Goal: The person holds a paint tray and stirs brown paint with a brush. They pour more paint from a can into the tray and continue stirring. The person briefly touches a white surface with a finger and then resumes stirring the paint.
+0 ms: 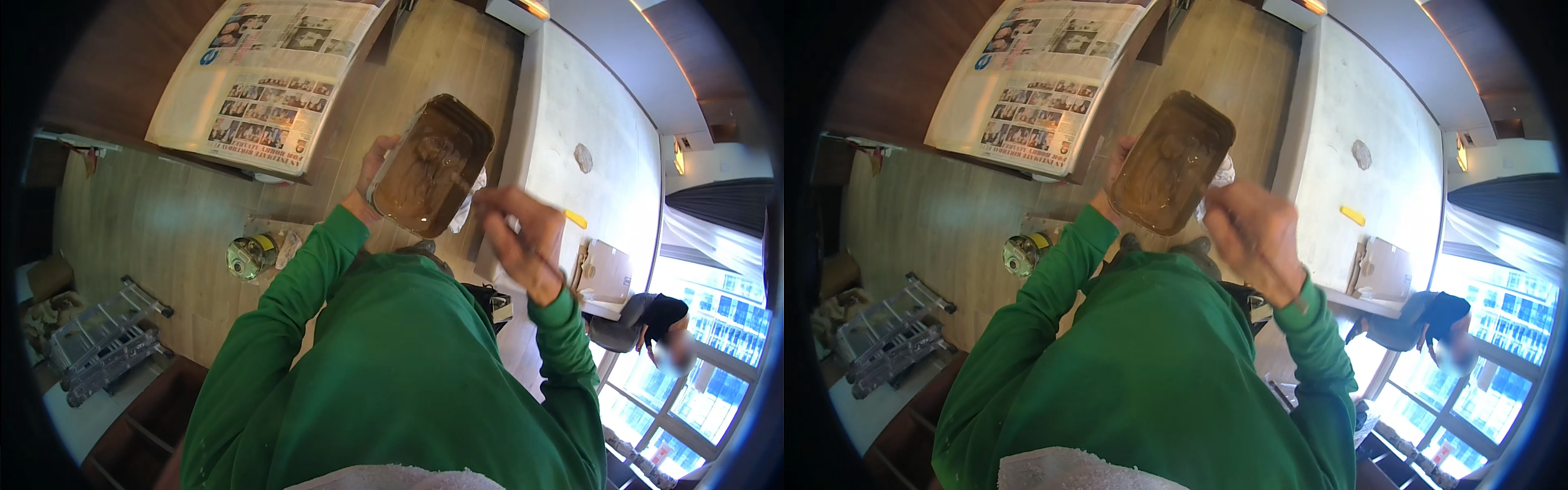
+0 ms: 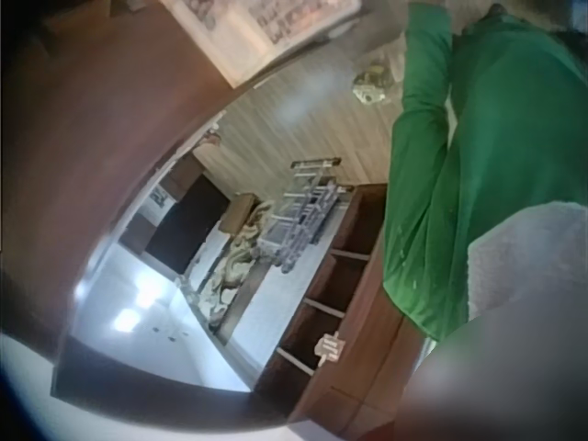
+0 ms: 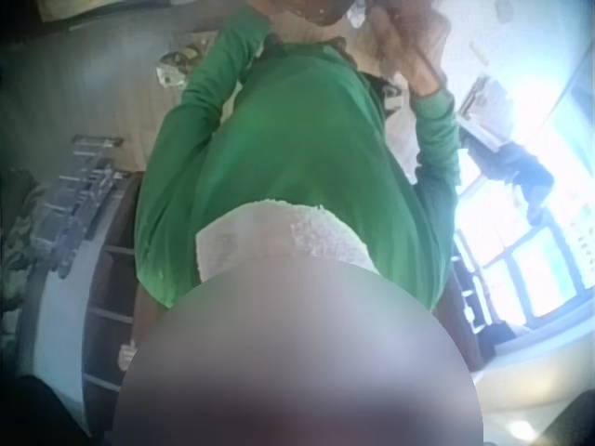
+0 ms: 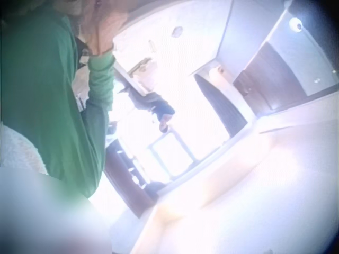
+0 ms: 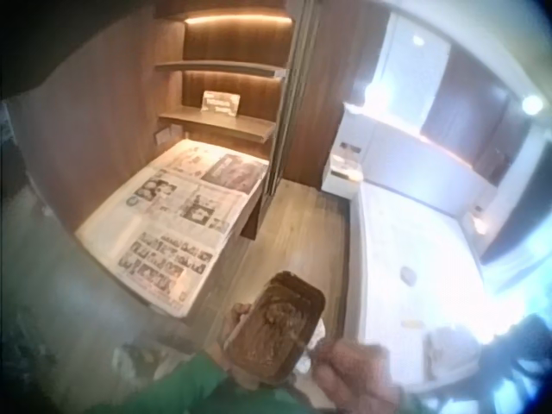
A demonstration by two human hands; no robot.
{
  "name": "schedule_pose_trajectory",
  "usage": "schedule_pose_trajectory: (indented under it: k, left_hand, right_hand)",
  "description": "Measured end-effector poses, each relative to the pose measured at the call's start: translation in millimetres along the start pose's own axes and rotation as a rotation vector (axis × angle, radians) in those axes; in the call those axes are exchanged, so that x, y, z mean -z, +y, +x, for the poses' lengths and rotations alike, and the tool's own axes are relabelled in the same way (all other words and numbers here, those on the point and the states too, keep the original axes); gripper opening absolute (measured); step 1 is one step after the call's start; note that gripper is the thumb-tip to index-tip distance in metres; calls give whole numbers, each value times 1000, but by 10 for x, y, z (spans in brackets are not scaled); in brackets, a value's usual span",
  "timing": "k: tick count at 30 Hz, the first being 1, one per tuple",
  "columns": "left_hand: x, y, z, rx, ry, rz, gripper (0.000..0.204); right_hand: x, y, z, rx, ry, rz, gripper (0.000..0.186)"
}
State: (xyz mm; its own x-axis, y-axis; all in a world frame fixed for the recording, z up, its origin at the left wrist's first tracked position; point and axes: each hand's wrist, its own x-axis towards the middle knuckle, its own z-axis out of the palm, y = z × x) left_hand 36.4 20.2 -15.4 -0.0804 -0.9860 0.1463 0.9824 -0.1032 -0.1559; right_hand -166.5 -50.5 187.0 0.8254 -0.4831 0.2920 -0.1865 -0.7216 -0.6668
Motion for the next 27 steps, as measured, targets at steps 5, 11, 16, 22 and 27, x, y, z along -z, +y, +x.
schedule_pose_trajectory:
  k: [5, 11, 16, 22, 27]
  left_hand:
    - [64, 37, -87, -54, 70, 20, 57]
    - [30, 52, -67, -96, 108, 67, 55]
    - [-15, -18, -125, -108, 127, 36, 55]
    - [126, -76, -172, -68, 118, 45, 53]
    - [204, -291, -380, -99, 204, -22, 48]
  right_hand:
    - [25, 5, -37, 184, -85, 93, 10]
    - [-6, 37, 24, 160, -145, -68, 13]
    - [89, 156, 53, -136, -101, 230, 15]
    - [149, 946, 385, -367, -89, 305, 20]
    - [-183, 1242, 350, -290, -137, 408, 30]
